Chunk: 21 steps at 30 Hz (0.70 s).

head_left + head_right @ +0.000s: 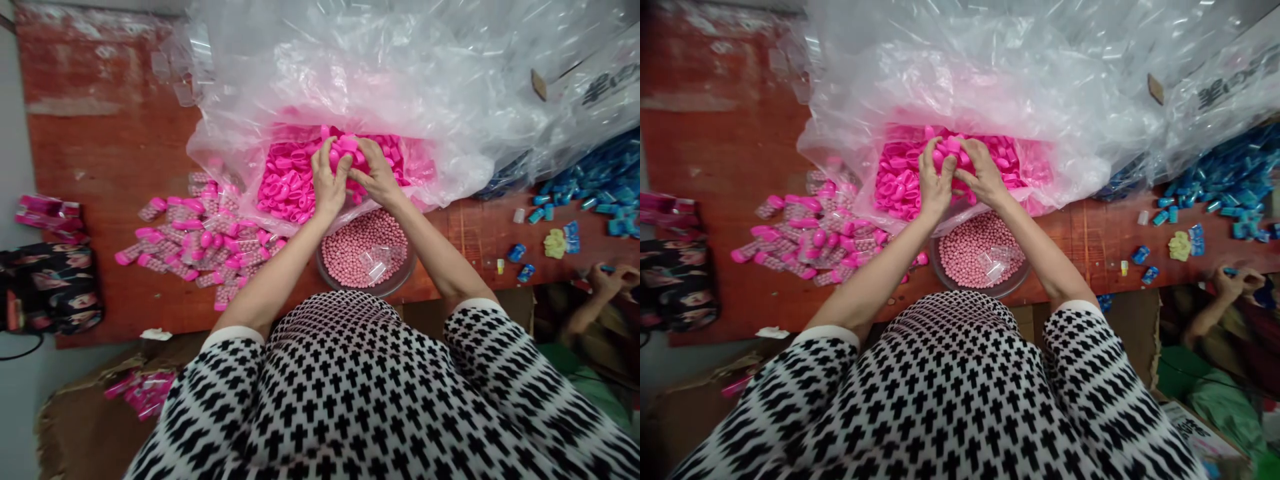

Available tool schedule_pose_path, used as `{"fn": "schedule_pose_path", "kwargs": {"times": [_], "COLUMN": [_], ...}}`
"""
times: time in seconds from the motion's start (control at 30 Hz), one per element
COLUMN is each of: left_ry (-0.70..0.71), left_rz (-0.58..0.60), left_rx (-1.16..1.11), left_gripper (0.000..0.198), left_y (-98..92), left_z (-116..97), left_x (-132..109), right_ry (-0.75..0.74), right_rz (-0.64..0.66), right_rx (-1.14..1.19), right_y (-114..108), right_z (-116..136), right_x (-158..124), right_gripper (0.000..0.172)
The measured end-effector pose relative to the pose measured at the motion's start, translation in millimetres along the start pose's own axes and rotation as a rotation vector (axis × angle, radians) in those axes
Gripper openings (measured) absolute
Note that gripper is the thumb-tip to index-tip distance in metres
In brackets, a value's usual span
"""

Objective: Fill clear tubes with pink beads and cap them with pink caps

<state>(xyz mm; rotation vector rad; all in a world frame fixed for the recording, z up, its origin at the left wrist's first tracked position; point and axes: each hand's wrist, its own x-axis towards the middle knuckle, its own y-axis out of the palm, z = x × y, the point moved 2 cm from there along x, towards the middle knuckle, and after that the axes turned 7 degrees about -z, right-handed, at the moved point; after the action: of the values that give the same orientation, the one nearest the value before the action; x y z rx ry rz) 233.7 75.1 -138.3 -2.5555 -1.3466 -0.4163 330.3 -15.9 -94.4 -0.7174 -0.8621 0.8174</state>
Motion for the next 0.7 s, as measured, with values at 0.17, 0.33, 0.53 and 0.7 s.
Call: {"fn": "schedule_pose_path", "kwargs": {"times": [0.17, 0.33, 0.53, 0.7], "left_ry": [0.055, 0.104, 0.115, 0.166], "left_rz": [0.077, 0.27, 0.461, 0.584], "left_rx": [-0.029, 0.033, 0.167, 0.302], "left_gripper": [0.057, 0.053, 0.051, 0.048], "left_y": [1.4, 18.3, 33.0, 25.7], "left_z": [-56.8, -46.9, 9.9, 32.0], "left_x": [-60.4, -133.0, -131.8, -93.6], "right_ry": [0.03, 0.168, 0.304, 0.302], "right_rz": [-0.165, -0.299, -0.223, -0.12], "right_rx": [-0.08, -0.105, -0.068, -0.076], "right_y": [-43.8, -30.1, 12.3, 23.8], "right_z": [41.2, 33.4, -5.8, -32.9], "right_x": [-78.0, -171.7, -181.7, -158.4], "right_gripper": [0.051, 0.052, 0.055, 0.051]}}
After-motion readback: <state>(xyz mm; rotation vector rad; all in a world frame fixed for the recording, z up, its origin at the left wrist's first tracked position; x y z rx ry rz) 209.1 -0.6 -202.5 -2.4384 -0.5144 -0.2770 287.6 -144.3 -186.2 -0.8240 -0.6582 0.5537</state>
